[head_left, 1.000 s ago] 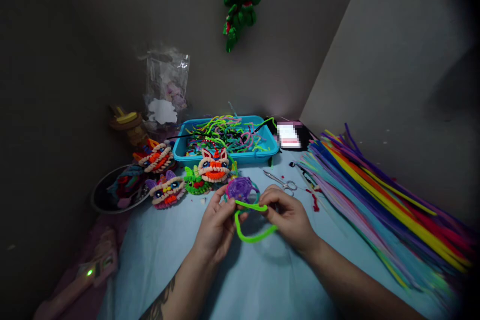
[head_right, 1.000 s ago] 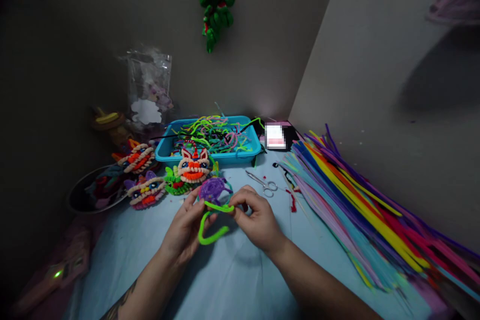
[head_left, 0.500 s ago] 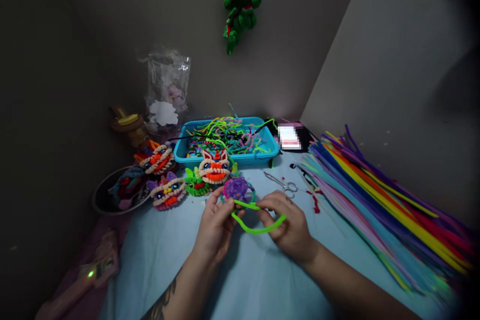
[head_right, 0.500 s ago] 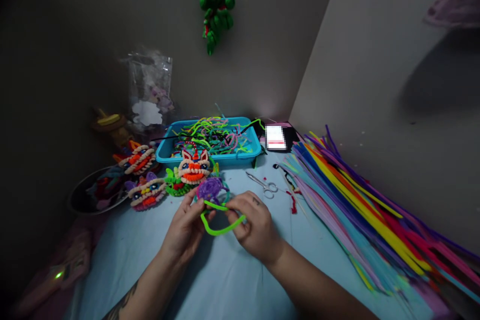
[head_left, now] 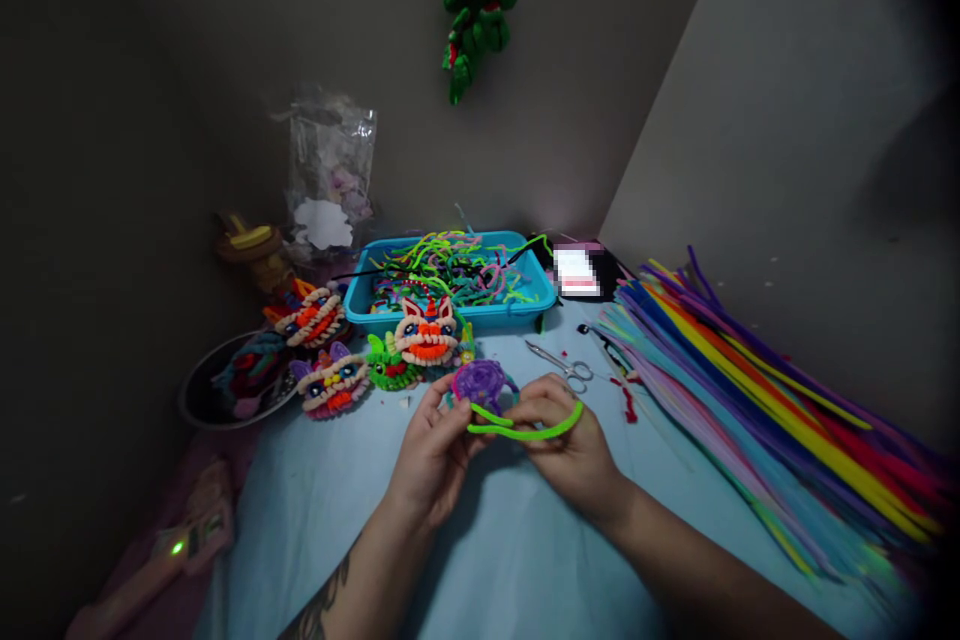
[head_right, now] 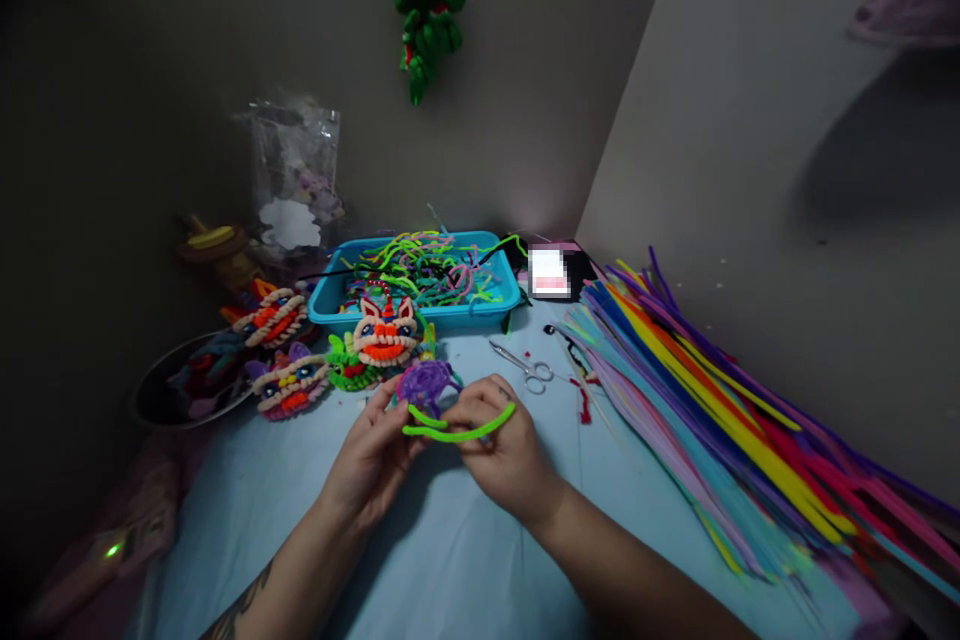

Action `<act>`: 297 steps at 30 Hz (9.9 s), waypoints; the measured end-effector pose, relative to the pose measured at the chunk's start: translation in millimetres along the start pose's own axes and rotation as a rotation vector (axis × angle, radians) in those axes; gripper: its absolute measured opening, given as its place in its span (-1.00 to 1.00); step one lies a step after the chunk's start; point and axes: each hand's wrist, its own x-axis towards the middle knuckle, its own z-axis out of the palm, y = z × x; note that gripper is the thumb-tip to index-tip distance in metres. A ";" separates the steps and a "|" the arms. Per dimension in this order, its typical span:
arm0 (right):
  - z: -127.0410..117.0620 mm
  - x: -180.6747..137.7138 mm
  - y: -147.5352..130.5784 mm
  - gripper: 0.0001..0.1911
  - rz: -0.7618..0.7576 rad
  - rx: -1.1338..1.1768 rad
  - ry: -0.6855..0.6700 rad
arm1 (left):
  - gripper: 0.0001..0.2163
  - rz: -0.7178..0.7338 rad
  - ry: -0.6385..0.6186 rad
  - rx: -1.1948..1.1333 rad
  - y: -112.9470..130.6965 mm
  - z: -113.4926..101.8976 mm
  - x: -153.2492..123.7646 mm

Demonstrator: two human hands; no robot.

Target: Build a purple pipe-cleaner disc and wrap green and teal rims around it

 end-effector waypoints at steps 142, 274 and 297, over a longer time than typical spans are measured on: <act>-0.4 7.9 3.4 -0.64 0.416 0.634 0.141 | -0.63 0.161 0.183 0.192 -6.9 2.4 2.5; 21.8 -1.3 -5.4 -0.93 0.182 0.192 0.196 | -0.64 0.284 0.195 0.670 -12.5 -4.9 -5.4; 17.7 -1.2 5.1 -0.90 0.349 0.318 0.299 | -0.65 0.293 0.264 0.662 -11.4 -2.7 -7.9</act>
